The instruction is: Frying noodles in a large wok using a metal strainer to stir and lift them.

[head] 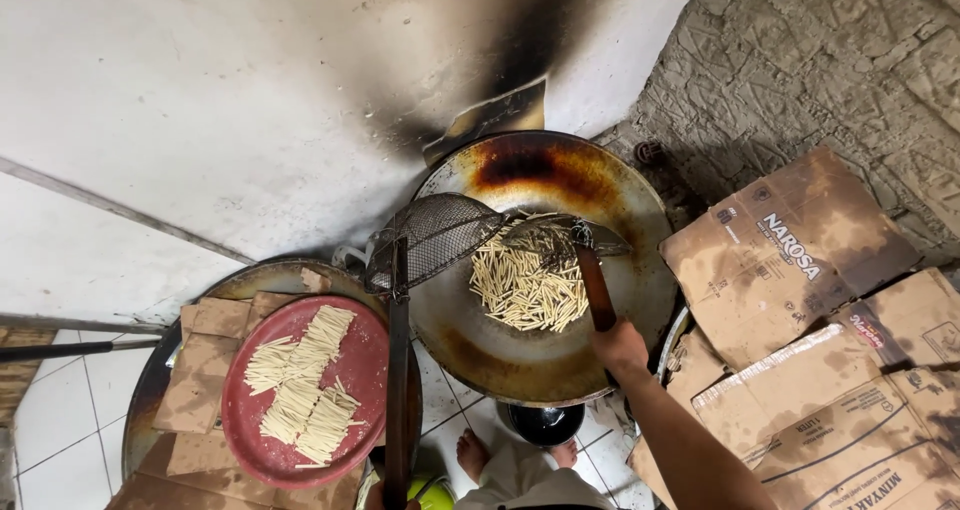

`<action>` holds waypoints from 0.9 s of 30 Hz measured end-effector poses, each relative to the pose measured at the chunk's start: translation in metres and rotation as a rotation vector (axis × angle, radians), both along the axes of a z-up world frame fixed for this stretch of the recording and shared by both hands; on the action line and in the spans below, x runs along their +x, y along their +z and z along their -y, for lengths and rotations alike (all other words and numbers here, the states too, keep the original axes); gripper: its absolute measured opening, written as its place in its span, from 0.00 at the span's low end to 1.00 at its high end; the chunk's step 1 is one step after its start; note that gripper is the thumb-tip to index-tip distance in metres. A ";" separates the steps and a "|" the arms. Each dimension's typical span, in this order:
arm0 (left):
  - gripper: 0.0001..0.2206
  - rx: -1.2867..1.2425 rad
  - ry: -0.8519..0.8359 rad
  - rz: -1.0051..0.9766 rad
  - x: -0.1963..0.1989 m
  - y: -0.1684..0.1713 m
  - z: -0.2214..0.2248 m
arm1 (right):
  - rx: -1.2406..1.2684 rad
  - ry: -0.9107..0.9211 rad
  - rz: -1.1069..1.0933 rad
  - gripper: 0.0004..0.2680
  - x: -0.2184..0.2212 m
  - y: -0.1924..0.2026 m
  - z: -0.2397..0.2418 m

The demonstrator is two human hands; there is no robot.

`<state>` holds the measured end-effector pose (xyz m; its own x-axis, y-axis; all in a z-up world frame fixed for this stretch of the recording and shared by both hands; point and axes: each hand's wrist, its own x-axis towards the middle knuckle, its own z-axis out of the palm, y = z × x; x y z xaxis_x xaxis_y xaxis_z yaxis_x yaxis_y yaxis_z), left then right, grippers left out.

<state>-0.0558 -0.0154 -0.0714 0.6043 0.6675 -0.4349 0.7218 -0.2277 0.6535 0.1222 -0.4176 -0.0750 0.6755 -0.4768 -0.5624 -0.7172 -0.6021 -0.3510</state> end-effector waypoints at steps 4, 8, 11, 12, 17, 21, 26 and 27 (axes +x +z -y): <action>0.20 0.010 -0.005 -0.006 0.003 0.009 0.005 | 0.049 -0.109 0.001 0.24 -0.053 0.051 -0.027; 0.23 -0.018 -0.068 -0.109 0.001 0.001 -0.010 | 0.161 -0.168 -0.062 0.21 -0.070 0.073 -0.029; 0.24 -0.036 -0.164 -0.251 0.014 0.016 -0.012 | 0.200 -0.165 -0.082 0.17 -0.064 0.058 -0.030; 0.21 -0.009 -0.186 -0.303 0.018 0.026 -0.010 | 0.237 -0.157 -0.111 0.15 -0.061 0.054 -0.032; 0.22 0.084 -0.303 -0.278 0.037 0.044 -0.006 | 0.277 -0.211 -0.020 0.21 -0.070 0.063 -0.039; 0.35 -0.038 -0.338 0.014 0.059 0.082 0.003 | 0.260 -0.280 0.103 0.29 -0.120 0.103 -0.036; 0.20 -0.016 -0.416 0.099 0.068 0.088 0.000 | 0.204 -0.372 0.129 0.29 -0.199 0.095 -0.029; 0.20 0.040 -0.497 0.176 0.067 0.073 -0.006 | 0.149 -0.364 0.167 0.28 -0.215 0.074 -0.025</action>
